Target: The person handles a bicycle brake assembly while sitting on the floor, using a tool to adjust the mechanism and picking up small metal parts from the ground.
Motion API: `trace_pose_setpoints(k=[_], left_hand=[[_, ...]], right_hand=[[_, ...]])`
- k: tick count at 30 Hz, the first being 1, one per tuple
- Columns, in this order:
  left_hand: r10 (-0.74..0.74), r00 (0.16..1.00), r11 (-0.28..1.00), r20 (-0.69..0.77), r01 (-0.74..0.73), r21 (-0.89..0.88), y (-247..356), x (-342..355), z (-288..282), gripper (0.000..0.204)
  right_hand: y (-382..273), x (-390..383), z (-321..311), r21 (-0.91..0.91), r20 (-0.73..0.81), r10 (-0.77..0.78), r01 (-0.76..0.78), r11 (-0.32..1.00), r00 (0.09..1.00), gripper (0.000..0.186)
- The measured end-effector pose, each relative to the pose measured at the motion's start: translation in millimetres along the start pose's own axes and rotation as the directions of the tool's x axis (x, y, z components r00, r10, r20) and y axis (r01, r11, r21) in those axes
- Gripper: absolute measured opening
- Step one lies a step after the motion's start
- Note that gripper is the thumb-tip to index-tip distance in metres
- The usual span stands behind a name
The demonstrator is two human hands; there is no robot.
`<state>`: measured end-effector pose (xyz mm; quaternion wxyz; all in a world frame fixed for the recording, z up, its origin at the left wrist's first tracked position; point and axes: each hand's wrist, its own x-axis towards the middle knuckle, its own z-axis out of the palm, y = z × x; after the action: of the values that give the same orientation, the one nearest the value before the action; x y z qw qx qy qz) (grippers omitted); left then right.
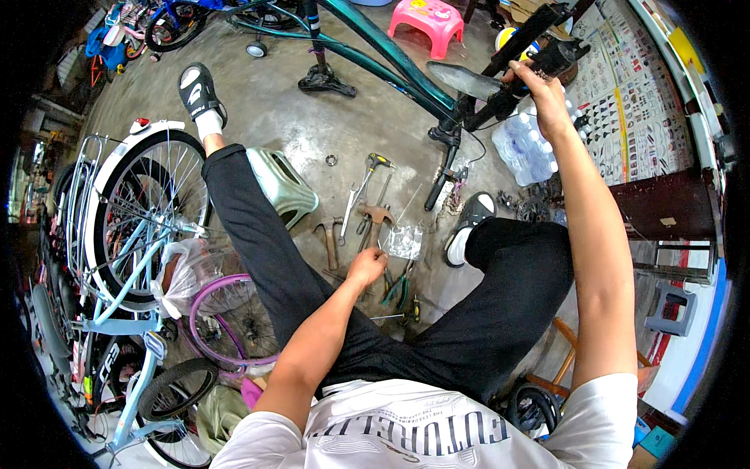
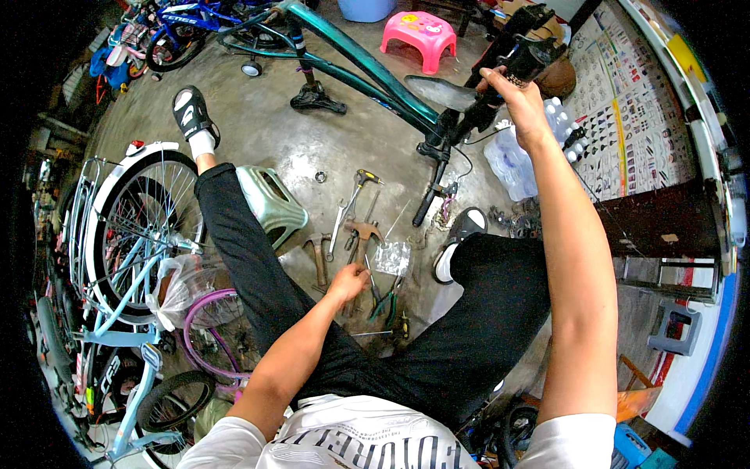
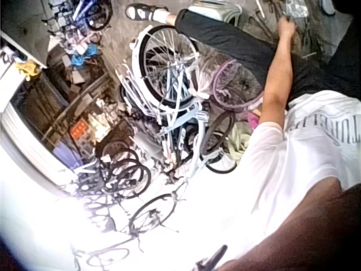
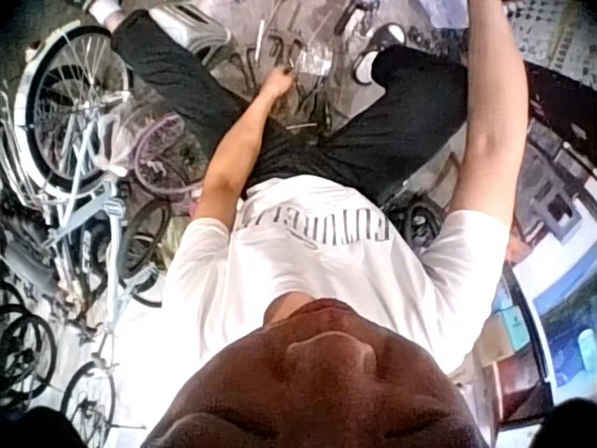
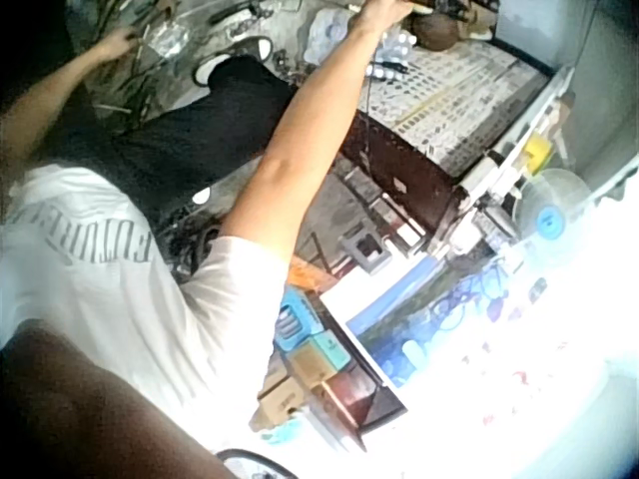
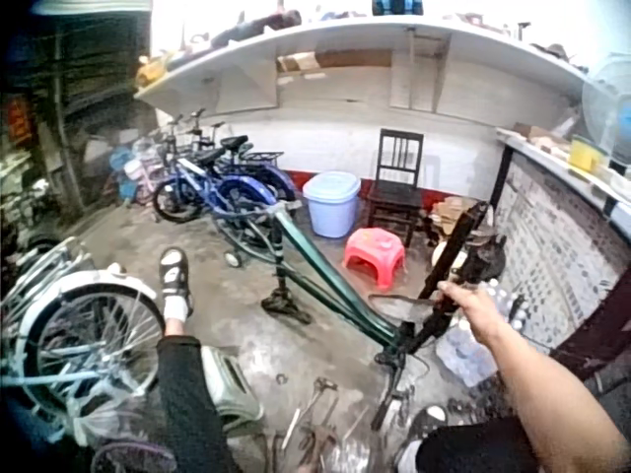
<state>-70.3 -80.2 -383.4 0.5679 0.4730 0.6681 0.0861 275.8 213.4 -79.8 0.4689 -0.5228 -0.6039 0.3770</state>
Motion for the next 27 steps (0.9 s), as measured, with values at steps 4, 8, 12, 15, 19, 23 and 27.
trace_pose_setpoints(k=[4, 8, 12, 15, 19, 23, 27], left_hand=[[0.082, 0.996, 0.996, -0.043, -0.08, 0.049, -22.3, 10.6, 7.4, 0.039], [0.062, 0.997, 0.993, -0.038, -0.058, 0.106, -15.4, 5.9, 3.2, 0.037], [0.082, 0.996, 0.978, -0.041, -0.072, 0.197, -10.0, -2.6, -1.7, 0.038], [0.033, 0.999, 0.978, -0.042, -0.024, 0.205, 2.3, -9.1, -6.7, 0.04], [-0.021, 1.0, 0.988, -0.016, 0.023, 0.15, -1.3, -7.9, -5.5, 0.043], [-0.035, 0.999, 0.974, -0.015, 0.038, 0.225, 7.5, -10.1, -5.6, 0.044], [-0.036, 0.999, 0.978, 0.01, 0.033, 0.204, 6.1, -10.5, -7.2, 0.044]], right_hand=[[-2.6, -2.6, 8.0, 0.021, -0.062, 0.06, -0.058, 0.998, 0.996, 0.031], [1.5, -5.0, 16.7, 0.084, -0.145, 0.026, -0.014, 0.996, 0.989, 0.031], [10.7, -1.3, 7.9, 0.031, -0.143, 0.027, -0.022, 0.999, 0.989, 0.03], [2.0, -5.1, 12.4, 0.079, -0.157, 0.05, -0.038, 0.996, 0.986, 0.03], [-6.3, -6.4, 14.1, 0.068, -0.119, 0.073, -0.065, 0.996, 0.99, 0.03], [-9.7, -9.4, 12.0, 0.061, -0.133, 0.078, -0.071, 0.996, 0.988, 0.032], [-10.6, -8.2, 14.3, 0.043, -0.151, 0.047, -0.041, 0.998, 0.987, 0.032]])
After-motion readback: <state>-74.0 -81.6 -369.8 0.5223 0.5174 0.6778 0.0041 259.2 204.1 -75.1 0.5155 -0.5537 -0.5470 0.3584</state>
